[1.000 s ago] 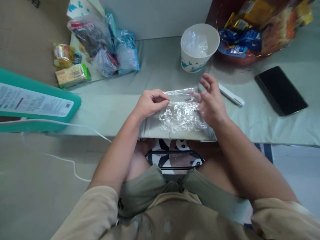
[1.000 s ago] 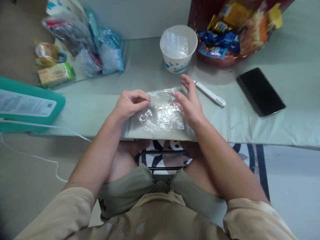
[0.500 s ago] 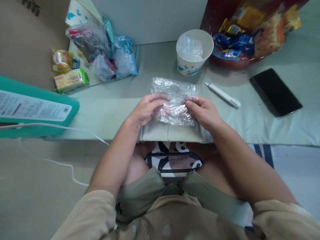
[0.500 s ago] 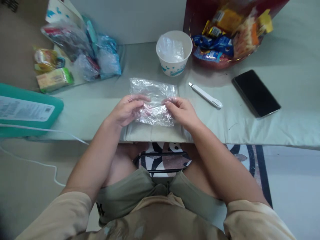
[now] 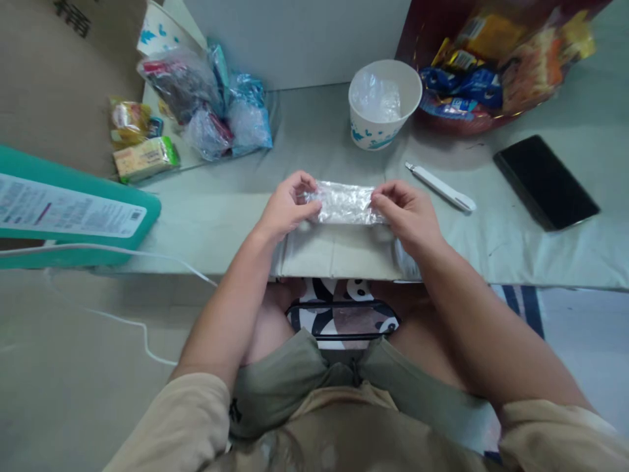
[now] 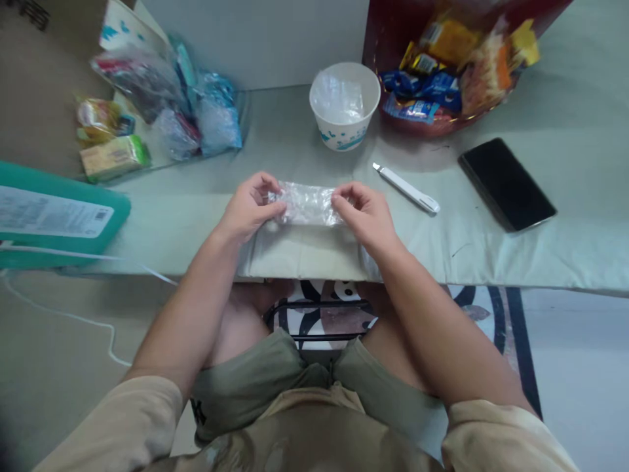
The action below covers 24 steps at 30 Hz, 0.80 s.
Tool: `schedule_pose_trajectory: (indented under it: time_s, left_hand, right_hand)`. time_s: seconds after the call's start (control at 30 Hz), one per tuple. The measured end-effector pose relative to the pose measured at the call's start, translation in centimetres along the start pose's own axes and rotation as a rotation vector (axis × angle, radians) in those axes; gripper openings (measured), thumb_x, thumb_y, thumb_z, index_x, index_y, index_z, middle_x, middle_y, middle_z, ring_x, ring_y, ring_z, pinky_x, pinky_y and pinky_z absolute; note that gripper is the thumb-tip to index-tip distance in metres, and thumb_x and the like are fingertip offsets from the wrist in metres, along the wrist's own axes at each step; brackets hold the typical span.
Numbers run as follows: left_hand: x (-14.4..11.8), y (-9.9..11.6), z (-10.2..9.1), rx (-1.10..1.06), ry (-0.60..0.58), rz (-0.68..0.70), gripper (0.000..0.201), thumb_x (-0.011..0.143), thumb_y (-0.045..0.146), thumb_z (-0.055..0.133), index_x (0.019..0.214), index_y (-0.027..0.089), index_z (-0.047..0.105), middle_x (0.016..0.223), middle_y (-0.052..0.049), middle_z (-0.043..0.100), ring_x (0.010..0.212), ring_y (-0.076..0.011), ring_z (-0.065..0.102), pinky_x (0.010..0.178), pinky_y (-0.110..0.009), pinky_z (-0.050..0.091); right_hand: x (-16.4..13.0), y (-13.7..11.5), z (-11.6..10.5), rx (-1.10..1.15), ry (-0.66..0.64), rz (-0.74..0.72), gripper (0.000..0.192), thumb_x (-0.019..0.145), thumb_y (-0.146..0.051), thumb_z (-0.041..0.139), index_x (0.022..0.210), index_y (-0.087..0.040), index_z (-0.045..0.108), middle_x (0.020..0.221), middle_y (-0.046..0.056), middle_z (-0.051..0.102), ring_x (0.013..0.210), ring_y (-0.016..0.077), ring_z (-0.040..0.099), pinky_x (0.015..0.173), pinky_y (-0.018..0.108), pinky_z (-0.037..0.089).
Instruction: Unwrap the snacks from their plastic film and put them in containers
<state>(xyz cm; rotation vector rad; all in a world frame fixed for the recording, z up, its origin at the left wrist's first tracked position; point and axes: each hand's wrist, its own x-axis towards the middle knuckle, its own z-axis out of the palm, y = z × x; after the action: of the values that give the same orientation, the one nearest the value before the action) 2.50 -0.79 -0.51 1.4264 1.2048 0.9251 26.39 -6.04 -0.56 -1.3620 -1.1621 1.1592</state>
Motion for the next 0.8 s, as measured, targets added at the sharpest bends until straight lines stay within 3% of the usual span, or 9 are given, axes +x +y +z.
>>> schedule_pose_trajectory:
  time_s: [0.1, 0.17, 0.27, 0.33, 0.43, 0.5, 0.63, 0.73, 0.8]
  left_hand:
    - [-0.2, -0.7, 0.8, 0.221, 0.461, 0.221, 0.027, 0.070, 0.020, 0.077, 0.090, 0.022, 0.059, 0.101, -0.002, 0.065, 0.076, -0.0110, 0.061, 0.065, -0.024, 0.049]
    - [-0.6, -0.5, 1.6, 0.312, 0.527, 0.353, 0.017, 0.077, 0.022, 0.072, 0.088, 0.022, 0.059, 0.097, -0.003, 0.064, 0.083, -0.0138, 0.061, 0.074, -0.028, 0.053]
    - [-1.3, 0.2, 3.4, 0.242, 0.297, 0.397, 0.024, 0.078, 0.033, 0.076, 0.097, 0.023, 0.065, 0.105, -0.005, 0.068, 0.102, -0.0196, 0.065, 0.090, -0.033, 0.055]
    - [-1.6, 0.6, 4.8, 0.010, 0.118, 0.280, 0.041, 0.076, 0.045, 0.080, 0.108, 0.023, 0.067, 0.118, -0.007, 0.070, 0.113, -0.0223, 0.066, 0.096, -0.034, 0.055]
    - [-1.5, 0.8, 6.0, -0.380, -0.114, 0.025, 0.054, 0.074, 0.058, 0.083, 0.111, 0.022, 0.070, 0.111, -0.007, 0.075, 0.102, -0.0221, 0.071, 0.091, -0.035, 0.057]
    - [-1.2, 0.6, 6.0, -0.475, -0.134, -0.060, 0.052, 0.069, 0.056, 0.087, 0.105, 0.022, 0.073, 0.104, -0.006, 0.077, 0.095, -0.0208, 0.072, 0.089, -0.034, 0.057]
    - [-0.6, 0.6, 3.9, -0.264, 0.201, 0.040, 0.033, 0.071, 0.044, 0.087, 0.092, 0.022, 0.075, 0.094, -0.002, 0.076, 0.087, -0.0167, 0.069, 0.087, -0.031, 0.054]
    - [0.2, 2.4, 2.6, 0.068, 0.452, 0.187, 0.018, 0.073, 0.029, 0.082, 0.082, 0.023, 0.068, 0.076, 0.003, 0.066, 0.071, -0.0139, 0.059, 0.074, -0.029, 0.051]
    - [1.3, 5.0, 3.1, 0.231, 0.535, 0.294, 0.021, 0.073, 0.018, 0.079, 0.073, 0.023, 0.059, 0.068, 0.004, 0.054, 0.066, -0.0139, 0.052, 0.073, -0.031, 0.049]
  right_hand:
    - [0.3, 0.6, 1.0, 0.057, 0.115, -0.066, 0.043, 0.072, -0.033, 0.081, 0.109, -0.027, 0.060, 0.077, -0.004, 0.059, 0.067, 0.0127, 0.054, 0.063, 0.027, 0.044]
    - [0.3, 0.4, 1.6, 0.078, 0.103, -0.060, 0.031, 0.075, -0.034, 0.077, 0.099, -0.026, 0.059, 0.078, -0.003, 0.058, 0.069, 0.0129, 0.055, 0.064, 0.027, 0.044]
    - [-0.1, -0.4, 2.6, 0.103, 0.041, -0.073, 0.024, 0.078, -0.037, 0.074, 0.080, -0.023, 0.054, 0.087, 0.000, 0.063, 0.078, 0.0137, 0.058, 0.070, 0.028, 0.047]
    - [-0.4, -0.9, 3.3, 0.198, -0.004, -0.064, 0.029, 0.079, -0.041, 0.075, 0.080, -0.023, 0.052, 0.089, -0.001, 0.064, 0.079, 0.0135, 0.058, 0.071, 0.028, 0.047]
    - [-0.8, -1.3, 4.3, 0.441, -0.110, 0.070, 0.032, 0.078, -0.047, 0.075, 0.086, -0.026, 0.053, 0.082, -0.003, 0.061, 0.072, 0.0128, 0.056, 0.068, 0.027, 0.047]
    - [-0.7, -1.5, 4.4, 0.574, -0.172, 0.140, 0.032, 0.076, -0.049, 0.072, 0.094, -0.027, 0.058, 0.090, -0.001, 0.066, 0.081, 0.0153, 0.062, 0.076, 0.030, 0.051]
    - [-0.1, -1.7, 3.2, 0.564, -0.043, 0.133, 0.034, 0.076, -0.051, 0.065, 0.099, -0.026, 0.066, 0.114, 0.004, 0.072, 0.108, 0.0206, 0.066, 0.093, 0.035, 0.050]
    - [0.5, -1.7, 1.9, 0.485, 0.144, 0.139, 0.032, 0.073, -0.050, 0.061, 0.092, -0.025, 0.068, 0.100, 0.003, 0.073, 0.098, 0.0202, 0.067, 0.082, 0.033, 0.049]
    - [0.8, -1.7, 1.2, 0.478, 0.164, 0.140, 0.032, 0.072, -0.048, 0.059, 0.090, -0.025, 0.070, 0.093, 0.003, 0.072, 0.090, 0.0188, 0.065, 0.074, 0.030, 0.047]
